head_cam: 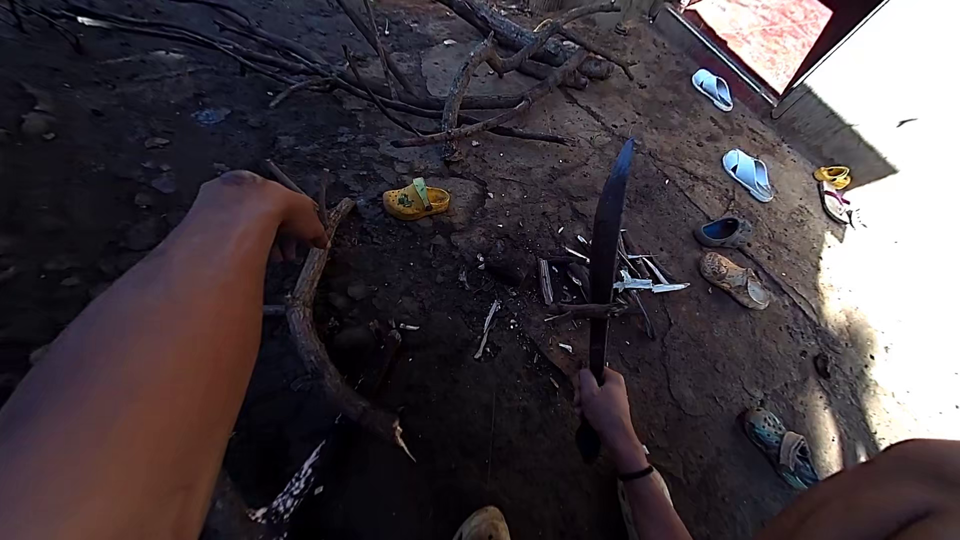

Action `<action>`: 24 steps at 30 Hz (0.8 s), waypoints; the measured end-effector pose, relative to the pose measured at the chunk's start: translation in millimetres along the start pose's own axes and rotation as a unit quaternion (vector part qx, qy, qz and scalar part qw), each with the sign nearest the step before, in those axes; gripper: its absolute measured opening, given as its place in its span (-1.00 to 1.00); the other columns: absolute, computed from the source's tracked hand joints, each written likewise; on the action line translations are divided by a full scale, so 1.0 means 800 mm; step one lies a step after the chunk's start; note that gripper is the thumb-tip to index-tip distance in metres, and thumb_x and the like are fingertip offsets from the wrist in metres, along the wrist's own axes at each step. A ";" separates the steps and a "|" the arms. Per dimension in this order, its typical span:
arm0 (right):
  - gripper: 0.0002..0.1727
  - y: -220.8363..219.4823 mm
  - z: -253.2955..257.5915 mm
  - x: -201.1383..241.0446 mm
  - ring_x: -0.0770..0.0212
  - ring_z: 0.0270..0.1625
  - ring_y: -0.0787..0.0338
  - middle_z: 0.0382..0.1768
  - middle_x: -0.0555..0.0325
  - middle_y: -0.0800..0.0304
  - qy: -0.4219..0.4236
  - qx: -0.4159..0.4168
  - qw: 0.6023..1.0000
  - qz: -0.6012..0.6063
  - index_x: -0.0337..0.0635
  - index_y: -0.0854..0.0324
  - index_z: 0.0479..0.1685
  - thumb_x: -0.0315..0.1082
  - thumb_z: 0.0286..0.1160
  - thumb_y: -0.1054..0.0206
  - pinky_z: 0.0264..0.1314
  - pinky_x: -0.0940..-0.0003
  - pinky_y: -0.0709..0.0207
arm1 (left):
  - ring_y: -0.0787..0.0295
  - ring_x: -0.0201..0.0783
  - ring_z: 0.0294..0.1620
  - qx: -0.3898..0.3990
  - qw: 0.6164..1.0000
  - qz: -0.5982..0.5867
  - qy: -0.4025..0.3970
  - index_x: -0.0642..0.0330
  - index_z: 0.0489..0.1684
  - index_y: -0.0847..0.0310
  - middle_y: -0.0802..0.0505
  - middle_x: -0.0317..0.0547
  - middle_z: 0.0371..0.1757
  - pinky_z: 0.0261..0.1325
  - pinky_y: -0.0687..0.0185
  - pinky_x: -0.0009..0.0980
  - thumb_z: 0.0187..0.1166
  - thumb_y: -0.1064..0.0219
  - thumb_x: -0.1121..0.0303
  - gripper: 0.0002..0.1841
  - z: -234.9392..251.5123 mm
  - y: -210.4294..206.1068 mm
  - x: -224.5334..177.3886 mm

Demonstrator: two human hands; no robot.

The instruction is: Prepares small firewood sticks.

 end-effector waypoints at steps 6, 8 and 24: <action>-0.65 -0.010 0.005 -0.037 0.30 -0.76 -0.64 -0.71 0.16 -0.63 -0.097 0.026 0.995 -0.010 -0.27 -0.57 -0.24 -0.20 0.86 -0.07 -0.68 0.37 -0.61 | -0.75 0.07 -0.13 0.109 0.982 0.131 -0.086 0.39 0.05 -0.72 -0.80 0.27 -0.12 0.08 -0.61 0.08 0.71 -0.33 0.17 -0.63 0.035 -0.033 -0.010; -0.66 -0.003 -0.006 -0.023 0.30 -0.77 -0.64 -0.73 0.17 -0.61 -0.085 0.013 0.996 0.008 -0.27 -0.57 -0.27 -0.24 0.86 -0.07 -0.70 0.38 -0.61 | -0.77 0.10 -0.06 0.120 0.984 0.101 -0.082 0.38 0.19 -0.68 -0.80 0.29 -0.02 0.13 -0.62 0.07 0.75 -0.30 0.19 -0.62 0.032 -0.035 -0.011; -0.67 -0.021 -0.004 -0.004 0.33 -0.73 -0.64 -0.71 0.22 -0.62 -0.037 0.015 0.998 -0.044 -0.18 -0.61 -0.32 -0.21 0.80 -0.10 -0.61 0.37 -0.61 | -0.69 0.04 -0.13 0.130 0.980 0.119 -0.092 0.46 0.18 -0.63 -0.77 0.27 -0.06 0.07 -0.56 0.02 0.80 -0.23 0.23 -0.63 0.019 -0.029 -0.015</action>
Point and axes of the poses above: each hand's wrist, its own z-axis towards the middle knuckle, its own y-axis out of the back of the hand, x = y × z, the point moved 5 cm from there along z, towards the middle knuckle
